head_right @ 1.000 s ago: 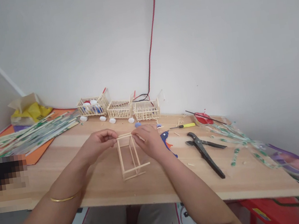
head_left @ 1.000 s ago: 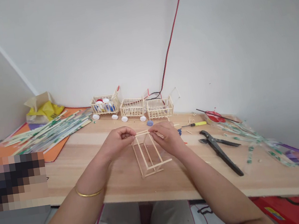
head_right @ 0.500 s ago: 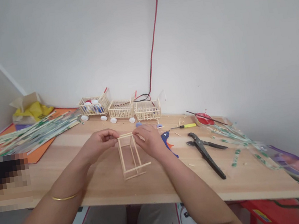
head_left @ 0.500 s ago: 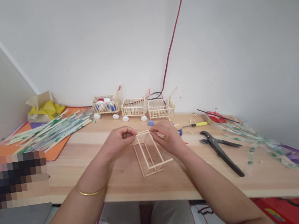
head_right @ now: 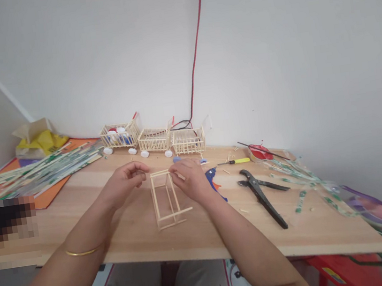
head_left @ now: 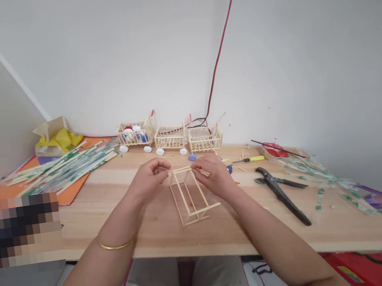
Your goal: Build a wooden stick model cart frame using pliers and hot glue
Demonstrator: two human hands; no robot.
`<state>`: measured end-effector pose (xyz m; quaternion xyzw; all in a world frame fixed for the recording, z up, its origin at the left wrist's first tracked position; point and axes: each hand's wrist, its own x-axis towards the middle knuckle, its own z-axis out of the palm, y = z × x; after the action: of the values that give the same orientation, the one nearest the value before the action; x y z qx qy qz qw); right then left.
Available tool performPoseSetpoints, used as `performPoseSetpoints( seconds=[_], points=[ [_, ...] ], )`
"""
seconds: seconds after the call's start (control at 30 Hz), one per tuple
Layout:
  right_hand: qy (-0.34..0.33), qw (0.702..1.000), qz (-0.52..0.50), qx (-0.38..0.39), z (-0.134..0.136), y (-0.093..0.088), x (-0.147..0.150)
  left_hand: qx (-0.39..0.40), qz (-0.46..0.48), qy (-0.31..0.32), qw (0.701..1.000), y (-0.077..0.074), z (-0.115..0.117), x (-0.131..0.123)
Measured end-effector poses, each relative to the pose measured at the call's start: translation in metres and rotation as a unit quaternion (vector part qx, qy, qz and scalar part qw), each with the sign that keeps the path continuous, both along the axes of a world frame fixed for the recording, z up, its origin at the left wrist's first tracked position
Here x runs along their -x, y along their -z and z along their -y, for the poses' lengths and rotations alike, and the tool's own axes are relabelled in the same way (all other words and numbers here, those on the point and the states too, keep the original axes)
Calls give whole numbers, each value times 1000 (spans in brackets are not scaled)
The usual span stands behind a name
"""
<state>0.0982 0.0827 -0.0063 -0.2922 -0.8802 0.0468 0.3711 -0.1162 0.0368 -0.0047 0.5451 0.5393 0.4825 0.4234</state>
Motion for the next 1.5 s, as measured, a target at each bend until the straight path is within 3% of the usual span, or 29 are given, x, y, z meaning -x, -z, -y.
performPoseSetpoints(
  seconds=[0.27,0.4,0.47,0.53,0.6,0.77,0.83,0.93,1.03,1.13,1.27,1.4,1.5],
  points=[
    [1,1000,-11,0,-1,1,0,-46,-2,-56,997,-2,0,-1],
    [4,1000,-12,-4,-1,1,-2,-102,-54,-127,985,-5,2,-1],
    [12,1000,-9,-11,-1,-2,-4,-140,-129,-192,963,-8,4,1],
    [18,1000,-10,-20,-2,-5,-6,-192,-219,-255,922,-13,6,4],
    [21,999,-13,-30,-1,-9,-9,-215,-303,-280,885,-21,10,7],
    [35,998,-32,-41,2,-22,-13,-154,-478,-202,841,-53,18,1],
    [37,998,-34,-45,4,-26,-14,-153,-518,-150,828,-68,18,-8],
    [41,997,-34,-50,5,-31,-14,-186,-537,-125,813,-85,13,-25],
    [45,997,-24,-54,6,-37,-15,-191,-495,-32,847,-90,6,-42],
    [49,997,-5,-58,6,-43,-17,-185,-442,40,877,-85,4,-47],
    [51,997,1,-57,5,-45,-23,-149,-373,65,913,-74,13,-16],
    [50,998,-5,-45,0,-42,-27,-21,-289,94,953,-55,27,24],
    [55,997,-10,-44,-2,-40,-25,33,-204,80,975,-34,30,30]
  ],
)
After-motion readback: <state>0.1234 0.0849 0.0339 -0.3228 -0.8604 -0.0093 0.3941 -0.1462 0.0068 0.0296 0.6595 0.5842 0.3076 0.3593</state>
